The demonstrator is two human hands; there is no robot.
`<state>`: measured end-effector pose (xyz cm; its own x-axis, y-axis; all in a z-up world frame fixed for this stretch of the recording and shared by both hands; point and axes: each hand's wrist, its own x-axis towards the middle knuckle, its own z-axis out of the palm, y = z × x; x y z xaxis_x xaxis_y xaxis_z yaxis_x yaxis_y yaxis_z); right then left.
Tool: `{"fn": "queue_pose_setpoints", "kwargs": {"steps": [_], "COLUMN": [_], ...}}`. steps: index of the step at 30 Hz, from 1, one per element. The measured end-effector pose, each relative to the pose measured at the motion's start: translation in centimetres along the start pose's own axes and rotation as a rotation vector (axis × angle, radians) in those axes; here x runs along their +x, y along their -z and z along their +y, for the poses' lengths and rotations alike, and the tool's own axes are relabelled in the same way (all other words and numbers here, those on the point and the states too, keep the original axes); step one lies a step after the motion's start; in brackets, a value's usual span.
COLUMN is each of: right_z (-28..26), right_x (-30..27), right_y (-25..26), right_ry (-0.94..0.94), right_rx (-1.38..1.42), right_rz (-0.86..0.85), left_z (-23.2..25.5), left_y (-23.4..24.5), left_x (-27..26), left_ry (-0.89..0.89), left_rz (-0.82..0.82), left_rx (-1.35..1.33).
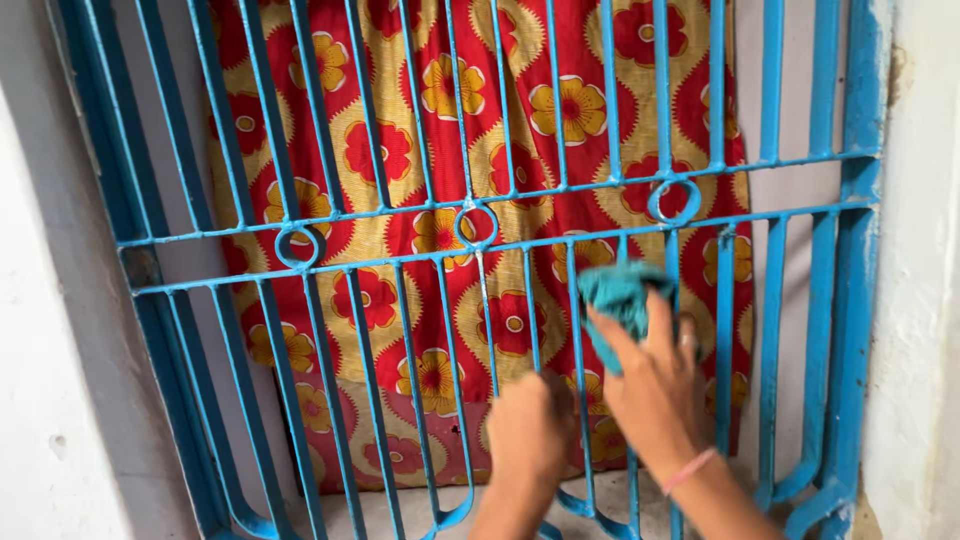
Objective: The person wipes the bars of a blue window grill with a cloth, moving the cloth along the metal surface and between the bars.
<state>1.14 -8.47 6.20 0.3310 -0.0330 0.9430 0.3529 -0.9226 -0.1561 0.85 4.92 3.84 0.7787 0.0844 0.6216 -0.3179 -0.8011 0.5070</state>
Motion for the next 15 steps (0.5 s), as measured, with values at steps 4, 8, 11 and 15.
{"fn": "queue_pose_setpoints", "kwargs": {"steps": [4, 8, 11, 15], "right_z": [0.9, 2.3, 3.6, 1.8], "right_x": [-7.1, -12.3, -12.6, -8.6], "right_y": [-1.8, -3.4, -2.6, 0.2], "right_ry": [-0.158, -0.234, -0.264, -0.299], "right_rx": [-0.022, -0.139, -0.034, 0.223], "right_rz": [-0.213, -0.342, -0.495, -0.243], "left_z": [0.7, 1.0, 1.0, 0.6], "left_y": [3.3, 4.1, 4.2, 4.0], "left_x": [1.7, 3.5, 5.1, 5.8], "left_ry": [-0.091, -0.163, -0.178, -0.126], "left_rz": [0.165, 0.215, 0.257, 0.166], "left_rx": [0.033, 0.092, 0.108, 0.081]}}
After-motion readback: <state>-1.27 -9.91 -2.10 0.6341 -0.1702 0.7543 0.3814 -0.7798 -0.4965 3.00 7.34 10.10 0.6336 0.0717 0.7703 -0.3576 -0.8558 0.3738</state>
